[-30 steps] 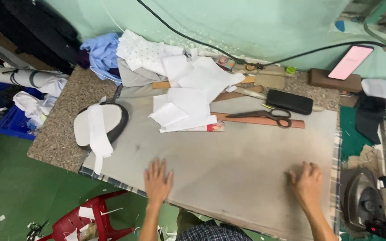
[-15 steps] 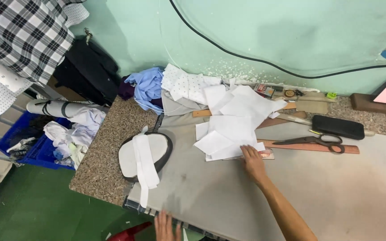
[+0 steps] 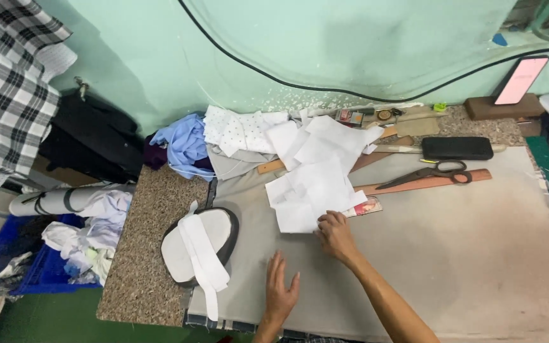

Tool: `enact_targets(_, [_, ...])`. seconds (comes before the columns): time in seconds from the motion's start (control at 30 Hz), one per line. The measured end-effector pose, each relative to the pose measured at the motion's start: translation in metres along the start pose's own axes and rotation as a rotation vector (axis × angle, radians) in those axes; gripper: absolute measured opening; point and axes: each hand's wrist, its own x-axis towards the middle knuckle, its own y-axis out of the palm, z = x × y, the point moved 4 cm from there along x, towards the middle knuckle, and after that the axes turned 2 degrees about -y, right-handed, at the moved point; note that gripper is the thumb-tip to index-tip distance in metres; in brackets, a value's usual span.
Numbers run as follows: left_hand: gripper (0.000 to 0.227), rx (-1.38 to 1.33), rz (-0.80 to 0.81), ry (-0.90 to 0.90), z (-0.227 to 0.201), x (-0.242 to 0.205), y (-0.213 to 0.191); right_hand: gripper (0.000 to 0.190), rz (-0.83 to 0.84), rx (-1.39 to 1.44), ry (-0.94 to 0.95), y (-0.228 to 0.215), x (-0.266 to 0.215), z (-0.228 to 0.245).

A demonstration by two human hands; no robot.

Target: The person cuts white fabric pieces with shears, then irons a piece on a worktable. They measure and mark the fabric with a ruler and pencil, then cut along the marked line. The workspace contains scattered fabric scraps and tools.

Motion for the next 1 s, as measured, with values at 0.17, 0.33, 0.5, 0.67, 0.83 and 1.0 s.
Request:
enact_targets(0.17, [0.076, -0.451, 0.199, -0.43, 0.019, 0.037, 0.036, 0.019, 0.036, 0.68, 0.569, -0.091, -0.073, 0.022])
enact_targets(0.33, [0.09, -1.361, 0.686, -0.804, -0.015, 0.047, 0.109, 0.03, -0.099, 0.825, 0.581, -0.148, -0.125, 0.024])
enact_targets(0.5, [0.029, -1.125, 0.429, -0.872, -0.023, 0.089, 0.149, 0.053, 0.179, 0.619, 0.784, -0.232, -0.114, 0.039])
enact_targets(0.67, [0.025, -1.036, 0.494, -0.646, -0.054, 0.125, 0.114, 0.025, 0.134, 0.173, 0.579, -0.279, -0.121, -0.014])
enact_targets(0.83, [0.018, -0.784, 0.589, -0.113, -0.109, 0.127, 0.071, 0.032, -0.317, -0.272, 0.149, -0.266, -0.17, -0.07])
enact_targets(1.0, [0.038, -0.004, 0.703, -0.127, -0.108, 0.091, 0.089, 0.025, -0.089, -0.259, -0.013, -0.194, -0.24, -0.097])
